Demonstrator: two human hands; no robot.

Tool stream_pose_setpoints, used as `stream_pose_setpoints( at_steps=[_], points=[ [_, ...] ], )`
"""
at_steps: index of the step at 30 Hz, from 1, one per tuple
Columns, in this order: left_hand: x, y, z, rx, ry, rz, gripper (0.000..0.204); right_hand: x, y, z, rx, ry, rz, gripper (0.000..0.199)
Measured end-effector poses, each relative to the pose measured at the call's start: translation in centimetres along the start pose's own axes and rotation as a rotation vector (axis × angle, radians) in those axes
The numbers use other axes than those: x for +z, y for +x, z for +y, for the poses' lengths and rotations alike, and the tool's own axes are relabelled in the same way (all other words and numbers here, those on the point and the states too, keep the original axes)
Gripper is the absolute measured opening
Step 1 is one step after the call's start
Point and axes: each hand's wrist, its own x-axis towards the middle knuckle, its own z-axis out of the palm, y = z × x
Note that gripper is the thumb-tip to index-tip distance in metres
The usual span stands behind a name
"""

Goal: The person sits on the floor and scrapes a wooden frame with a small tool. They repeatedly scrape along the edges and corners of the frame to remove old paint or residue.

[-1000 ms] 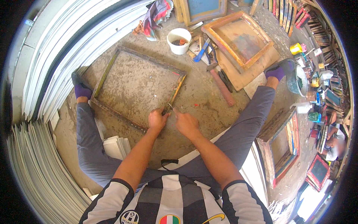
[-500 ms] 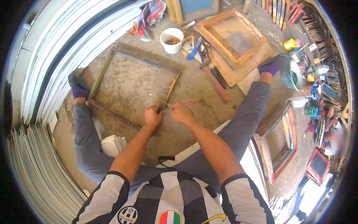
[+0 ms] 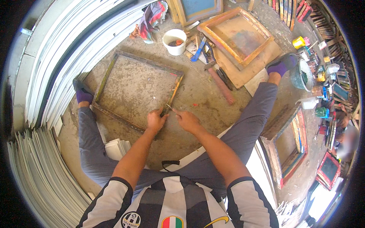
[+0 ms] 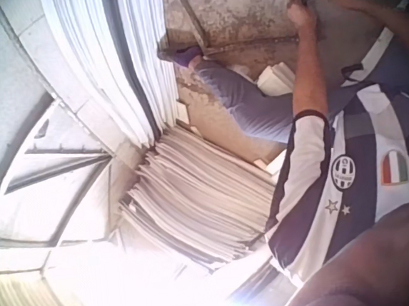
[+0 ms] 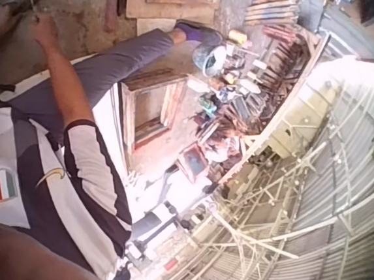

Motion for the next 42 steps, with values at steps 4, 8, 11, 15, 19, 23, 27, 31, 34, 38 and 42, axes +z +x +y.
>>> stream_pose_setpoints(
  at_steps=[4,8,11,15,19,23,27,31,34,38,42],
  points=[
    [-0.2,-0.3,0.1,0.034,0.009,0.032,0.048,-1.5,-0.5,-2.6,0.056,-0.344,-0.121,0.042],
    [-0.2,0.0,0.9,0.025,0.016,0.020,0.046,1.5,1.0,2.2,-0.019,0.061,-0.034,0.043],
    [-0.3,0.1,0.8,-0.011,0.012,-0.008,0.049,1.4,1.8,3.4,0.112,0.434,-0.147,0.044],
    [-0.3,-0.1,0.1,-0.021,-0.024,0.007,0.052,0.5,1.4,1.8,0.198,0.500,-0.196,0.043],
    [-0.4,-0.2,0.3,0.037,-0.017,0.030,0.048,1.1,0.4,1.4,-0.126,-0.041,0.090,0.041],
    [-0.5,-0.1,0.7,0.005,0.011,-0.002,0.049,1.7,0.7,2.0,-0.099,0.038,0.047,0.042],
    [-0.5,-0.1,0.6,-0.033,0.040,-0.040,0.050,0.2,1.7,2.9,0.531,1.273,-0.463,0.044],
    [-1.0,-0.2,1.3,-0.073,-0.012,-0.041,0.055,-2.3,1.3,0.6,0.676,1.377,-0.485,0.046],
    [-0.9,-0.1,1.1,-0.054,-0.026,-0.038,0.054,-3.3,1.1,-0.5,0.603,1.186,-0.429,0.045],
    [-0.3,-1.2,-0.6,0.067,-0.034,0.066,0.050,-4.1,-0.7,-1.6,0.363,0.629,-0.245,0.041],
    [-0.3,-1.9,-1.1,0.036,-0.069,0.021,0.051,-2.2,-2.1,-1.0,0.038,-0.077,0.043,0.041]
  ],
)
